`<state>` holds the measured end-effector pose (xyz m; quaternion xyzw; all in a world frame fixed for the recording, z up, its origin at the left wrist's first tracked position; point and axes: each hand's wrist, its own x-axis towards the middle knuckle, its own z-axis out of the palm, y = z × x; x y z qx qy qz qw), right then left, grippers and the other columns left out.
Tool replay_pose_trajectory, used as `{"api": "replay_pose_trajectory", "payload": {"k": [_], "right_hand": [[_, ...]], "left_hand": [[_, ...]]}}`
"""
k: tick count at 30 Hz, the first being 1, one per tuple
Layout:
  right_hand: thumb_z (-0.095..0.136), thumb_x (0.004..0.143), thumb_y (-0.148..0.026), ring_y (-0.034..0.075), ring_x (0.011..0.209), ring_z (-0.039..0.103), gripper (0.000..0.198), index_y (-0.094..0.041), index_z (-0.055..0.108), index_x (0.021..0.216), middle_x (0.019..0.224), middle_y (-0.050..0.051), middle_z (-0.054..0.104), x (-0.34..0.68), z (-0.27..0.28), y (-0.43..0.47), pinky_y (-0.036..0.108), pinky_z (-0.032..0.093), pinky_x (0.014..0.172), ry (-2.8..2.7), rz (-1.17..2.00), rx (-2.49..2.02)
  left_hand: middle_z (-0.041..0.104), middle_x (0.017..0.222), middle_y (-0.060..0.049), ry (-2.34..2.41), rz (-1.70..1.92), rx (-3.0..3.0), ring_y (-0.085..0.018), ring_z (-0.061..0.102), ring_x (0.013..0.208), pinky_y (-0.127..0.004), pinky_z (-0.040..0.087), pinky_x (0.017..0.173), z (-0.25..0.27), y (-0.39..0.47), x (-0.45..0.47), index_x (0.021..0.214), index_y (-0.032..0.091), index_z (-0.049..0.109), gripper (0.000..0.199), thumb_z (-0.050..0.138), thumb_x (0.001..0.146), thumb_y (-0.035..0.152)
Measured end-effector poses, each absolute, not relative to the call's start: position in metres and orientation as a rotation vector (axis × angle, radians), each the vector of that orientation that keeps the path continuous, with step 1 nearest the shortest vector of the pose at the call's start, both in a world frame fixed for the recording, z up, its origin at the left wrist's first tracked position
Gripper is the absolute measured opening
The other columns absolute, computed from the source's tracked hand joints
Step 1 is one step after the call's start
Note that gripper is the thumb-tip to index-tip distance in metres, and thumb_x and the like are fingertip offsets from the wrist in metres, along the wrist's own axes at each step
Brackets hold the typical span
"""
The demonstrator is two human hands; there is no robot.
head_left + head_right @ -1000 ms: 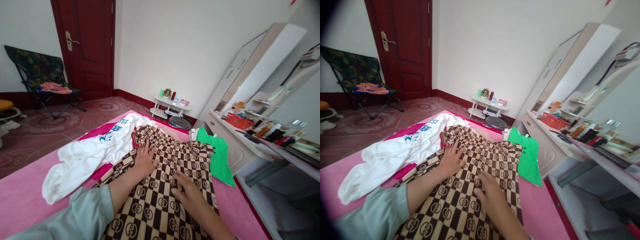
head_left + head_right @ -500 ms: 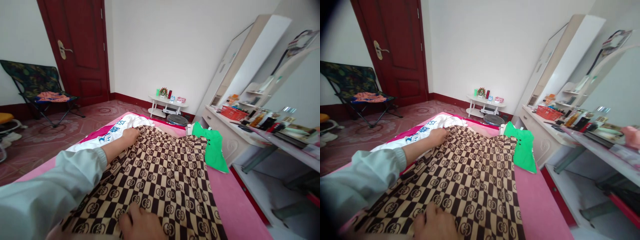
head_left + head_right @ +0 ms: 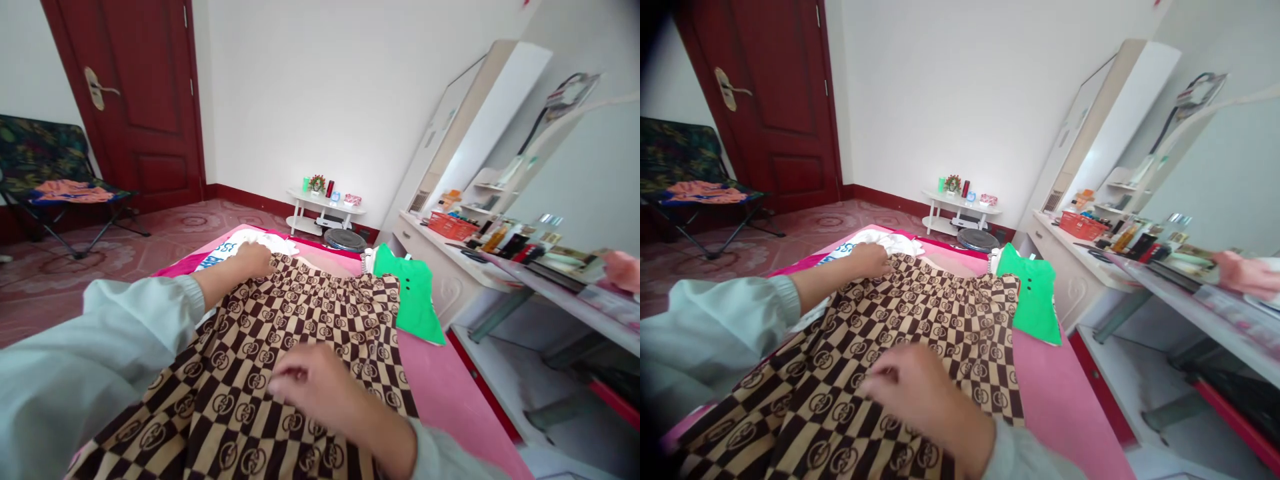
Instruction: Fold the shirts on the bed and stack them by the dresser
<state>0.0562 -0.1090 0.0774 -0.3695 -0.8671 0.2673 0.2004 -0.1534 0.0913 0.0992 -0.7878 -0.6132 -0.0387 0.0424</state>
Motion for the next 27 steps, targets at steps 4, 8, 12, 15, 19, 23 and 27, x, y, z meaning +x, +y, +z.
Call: {"api": "replay_pose_trajectory", "payload": {"k": [4, 8, 12, 15, 19, 23, 27], "right_hand": [[0.054, 0.080, -0.015, 0.017, 0.107, 0.053, 0.023, -0.019, 0.067, 0.099, 0.112, 0.006, 0.061, 0.150, 0.093, -0.015, 0.028, 0.039, 0.095, -1.998, -0.108, -1.628], [0.056, 0.078, -0.018, 0.027, 0.116, 0.047, 0.038, -0.009, 0.058, 0.115, 0.125, 0.020, 0.051, 0.231, 0.092, 0.041, 0.039, 0.034, 0.099, -1.750, -0.231, -1.879], [0.061, 0.072, -0.019, 0.021, 0.079, 0.059, 0.007, -0.016, 0.064, 0.078, 0.084, 0.008, 0.065, 0.244, 0.084, 0.040, 0.032, 0.044, 0.074, -1.729, -0.121, -2.007], [0.051, 0.080, -0.018, 0.018, 0.082, 0.058, 0.010, -0.018, 0.061, 0.079, 0.088, 0.005, 0.064, 0.210, 0.077, 0.003, 0.030, 0.043, 0.077, -1.832, -0.224, -1.788], [0.055, 0.085, -0.020, 0.016, 0.092, 0.057, 0.008, -0.021, 0.062, 0.084, 0.095, 0.003, 0.064, 0.156, 0.062, -0.069, 0.028, 0.043, 0.082, -2.547, -0.030, -1.229], [0.047, 0.090, -0.020, 0.014, 0.087, 0.059, 0.016, -0.020, 0.063, 0.089, 0.094, 0.004, 0.064, 0.144, 0.054, -0.104, 0.025, 0.045, 0.079, -2.513, 0.125, -1.206], [0.043, 0.088, -0.011, 0.017, 0.091, 0.058, 0.020, -0.019, 0.061, 0.090, 0.093, 0.005, 0.064, 0.161, 0.055, -0.084, 0.030, 0.045, 0.083, -2.194, 0.042, -1.413]], "left_hand": [[0.059, 0.116, -0.017, -1.833, -0.113, -2.347, -0.034, 0.054, 0.108, -0.045, 0.042, 0.089, 0.078, 0.094, -0.150, 0.108, 0.017, 0.066, 0.039, 0.057, 0.077, 0.037], [0.053, 0.126, -0.015, -1.728, -0.192, -2.371, -0.032, 0.048, 0.118, -0.046, 0.036, 0.099, 0.061, 0.093, -0.143, 0.113, 0.019, 0.064, 0.036, 0.052, 0.080, 0.025], [0.049, 0.134, -0.009, -1.499, -0.429, -2.634, -0.028, 0.044, 0.125, -0.042, 0.031, 0.107, 0.047, 0.073, -0.112, 0.115, 0.024, 0.064, 0.035, 0.057, 0.081, 0.028], [0.047, 0.139, -0.008, -1.385, -0.674, -2.869, -0.025, 0.043, 0.126, -0.040, 0.033, 0.107, 0.035, 0.047, -0.078, 0.128, 0.025, 0.055, 0.043, 0.054, 0.086, 0.033], [0.046, 0.140, -0.006, -1.324, -0.964, -3.044, -0.020, 0.042, 0.128, -0.037, 0.034, 0.108, 0.012, 0.021, -0.046, 0.139, 0.024, 0.040, 0.051, 0.047, 0.089, 0.028], [0.045, 0.141, -0.008, -1.337, -0.911, -3.025, -0.023, 0.038, 0.131, -0.040, 0.028, 0.111, -0.008, 0.016, -0.038, 0.135, 0.022, 0.047, 0.049, 0.051, 0.086, 0.026], [0.044, 0.142, -0.007, -1.335, -0.855, -3.015, -0.023, 0.037, 0.132, -0.040, 0.026, 0.112, -0.014, 0.018, -0.040, 0.135, 0.023, 0.047, 0.048, 0.050, 0.088, 0.030]]}}
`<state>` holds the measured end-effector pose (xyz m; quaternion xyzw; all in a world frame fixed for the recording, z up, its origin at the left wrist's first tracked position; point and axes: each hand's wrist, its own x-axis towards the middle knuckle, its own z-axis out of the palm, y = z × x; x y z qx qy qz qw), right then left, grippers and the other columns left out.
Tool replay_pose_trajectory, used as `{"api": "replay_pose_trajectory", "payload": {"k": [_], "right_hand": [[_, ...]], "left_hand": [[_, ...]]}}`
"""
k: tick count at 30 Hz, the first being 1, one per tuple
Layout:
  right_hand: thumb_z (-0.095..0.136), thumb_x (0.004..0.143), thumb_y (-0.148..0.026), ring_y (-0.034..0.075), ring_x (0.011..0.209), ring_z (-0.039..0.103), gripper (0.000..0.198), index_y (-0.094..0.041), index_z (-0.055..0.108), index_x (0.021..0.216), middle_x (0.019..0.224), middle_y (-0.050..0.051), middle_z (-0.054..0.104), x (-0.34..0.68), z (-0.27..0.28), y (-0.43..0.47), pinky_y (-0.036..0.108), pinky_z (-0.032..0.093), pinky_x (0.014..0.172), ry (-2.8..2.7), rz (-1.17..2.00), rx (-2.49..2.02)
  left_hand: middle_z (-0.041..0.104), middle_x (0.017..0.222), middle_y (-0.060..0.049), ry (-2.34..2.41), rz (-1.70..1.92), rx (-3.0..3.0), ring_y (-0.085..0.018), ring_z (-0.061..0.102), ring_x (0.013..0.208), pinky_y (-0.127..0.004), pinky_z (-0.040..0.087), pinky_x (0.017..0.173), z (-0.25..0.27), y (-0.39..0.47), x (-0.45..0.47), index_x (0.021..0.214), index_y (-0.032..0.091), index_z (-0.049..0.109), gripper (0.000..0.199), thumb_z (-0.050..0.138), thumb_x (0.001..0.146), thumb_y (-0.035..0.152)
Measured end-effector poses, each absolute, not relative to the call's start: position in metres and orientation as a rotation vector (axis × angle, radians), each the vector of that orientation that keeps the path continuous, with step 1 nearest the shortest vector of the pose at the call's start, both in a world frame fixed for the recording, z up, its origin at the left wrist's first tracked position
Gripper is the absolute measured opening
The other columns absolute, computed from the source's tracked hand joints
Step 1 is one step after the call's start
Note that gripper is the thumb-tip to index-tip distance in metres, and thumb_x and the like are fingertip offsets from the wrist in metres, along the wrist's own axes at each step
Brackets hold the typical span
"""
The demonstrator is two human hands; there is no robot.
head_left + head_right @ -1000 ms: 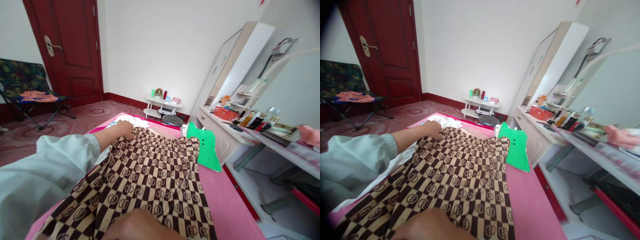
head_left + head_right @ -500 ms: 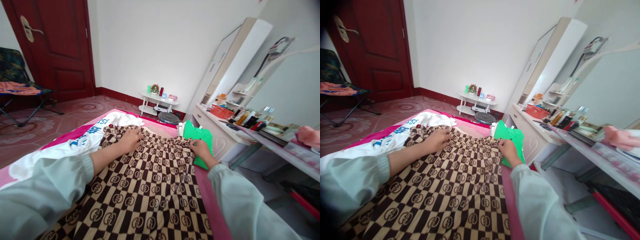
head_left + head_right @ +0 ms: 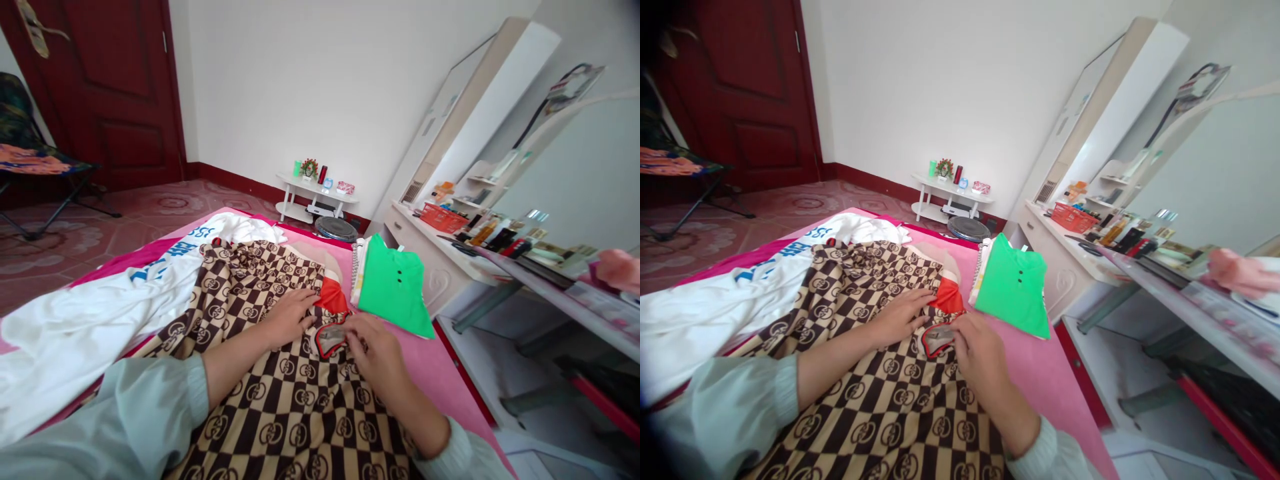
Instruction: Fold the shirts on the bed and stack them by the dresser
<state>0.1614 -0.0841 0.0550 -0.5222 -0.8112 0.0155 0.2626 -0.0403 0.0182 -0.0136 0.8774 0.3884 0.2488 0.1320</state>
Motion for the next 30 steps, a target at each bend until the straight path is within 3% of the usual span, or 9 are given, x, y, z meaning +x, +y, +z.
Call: {"api": "replay_pose_trajectory", "payload": {"k": [2, 5, 8, 14, 19, 22, 26, 30], "right_hand": [[0.045, 0.082, -0.008, 0.019, 0.099, 0.056, 0.023, -0.020, 0.061, 0.094, 0.100, 0.005, 0.063, 0.167, 0.054, -0.070, 0.033, 0.045, 0.087, -2.181, 0.026, -1.494], [0.051, 0.075, -0.006, 0.021, 0.115, 0.051, 0.047, -0.021, 0.052, 0.120, 0.123, 0.008, 0.055, 0.164, 0.050, -0.060, 0.036, 0.044, 0.093, -2.257, 0.012, -1.608], [0.052, 0.077, -0.008, 0.023, 0.114, 0.053, 0.058, -0.021, 0.041, 0.133, 0.131, 0.011, 0.049, 0.157, 0.048, -0.065, 0.035, 0.047, 0.088, -2.329, -0.005, -1.753], [0.050, 0.082, -0.012, 0.025, 0.094, 0.061, 0.039, -0.019, 0.048, 0.120, 0.114, 0.011, 0.057, 0.151, 0.052, -0.085, 0.031, 0.050, 0.066, -2.371, -0.250, -1.906], [0.050, 0.081, -0.007, 0.022, 0.084, 0.063, 0.027, -0.020, 0.057, 0.104, 0.104, 0.009, 0.061, 0.145, 0.045, -0.102, 0.029, 0.048, 0.064, -2.560, -0.429, -1.766], [0.050, 0.080, -0.003, 0.019, 0.076, 0.063, 0.032, -0.020, 0.057, 0.106, 0.095, 0.008, 0.064, 0.134, 0.040, -0.106, 0.026, 0.046, 0.061, -2.596, -0.443, -1.735], [0.052, 0.081, -0.009, 0.017, 0.067, 0.063, 0.021, -0.018, 0.060, 0.098, 0.092, 0.008, 0.065, 0.128, 0.046, -0.098, 0.025, 0.043, 0.055, -2.470, -0.309, -1.874], [0.047, 0.083, -0.022, 0.018, 0.070, 0.062, 0.014, -0.019, 0.061, 0.083, 0.078, 0.003, 0.066, 0.174, 0.062, -0.085, 0.026, 0.045, 0.062, -2.109, 0.160, -1.732]], "left_hand": [[0.044, 0.143, -0.007, 1.134, 0.717, 2.554, -0.022, 0.037, 0.132, -0.040, 0.026, 0.112, -0.013, 0.018, -0.041, 0.135, 0.022, 0.047, 0.048, 0.049, 0.088, 0.031], [0.044, 0.143, -0.006, 1.142, 0.718, 2.560, -0.022, 0.037, 0.131, -0.039, 0.026, 0.112, -0.011, 0.017, -0.041, 0.133, 0.023, 0.050, 0.045, 0.048, 0.089, 0.032], [0.045, 0.142, -0.005, 1.150, 0.717, 2.551, -0.022, 0.039, 0.130, -0.039, 0.028, 0.111, -0.010, 0.017, -0.040, 0.132, 0.024, 0.050, 0.044, 0.049, 0.089, 0.033], [0.045, 0.142, -0.005, 1.148, 0.716, 2.551, -0.023, 0.039, 0.131, -0.039, 0.027, 0.111, -0.011, 0.019, -0.040, 0.131, 0.024, 0.052, 0.044, 0.050, 0.088, 0.035], [0.045, 0.142, -0.004, 1.152, 0.727, 2.536, -0.023, 0.039, 0.131, -0.039, 0.027, 0.111, -0.013, 0.020, -0.040, 0.131, 0.026, 0.052, 0.045, 0.050, 0.088, 0.036], [0.046, 0.142, -0.005, 1.149, 0.718, 2.539, -0.022, 0.039, 0.130, -0.039, 0.028, 0.111, -0.012, 0.020, -0.041, 0.131, 0.026, 0.052, 0.045, 0.050, 0.088, 0.036], [0.043, 0.144, -0.005, 1.144, 0.716, 2.538, -0.022, 0.037, 0.132, -0.039, 0.027, 0.112, -0.012, 0.018, -0.041, 0.133, 0.025, 0.049, 0.046, 0.049, 0.089, 0.036], [0.037, 0.148, -0.007, 1.245, 0.840, 2.418, -0.024, 0.033, 0.135, -0.040, 0.029, 0.111, -0.011, 0.017, -0.043, 0.138, 0.024, 0.042, 0.051, 0.043, 0.092, 0.044]]}}
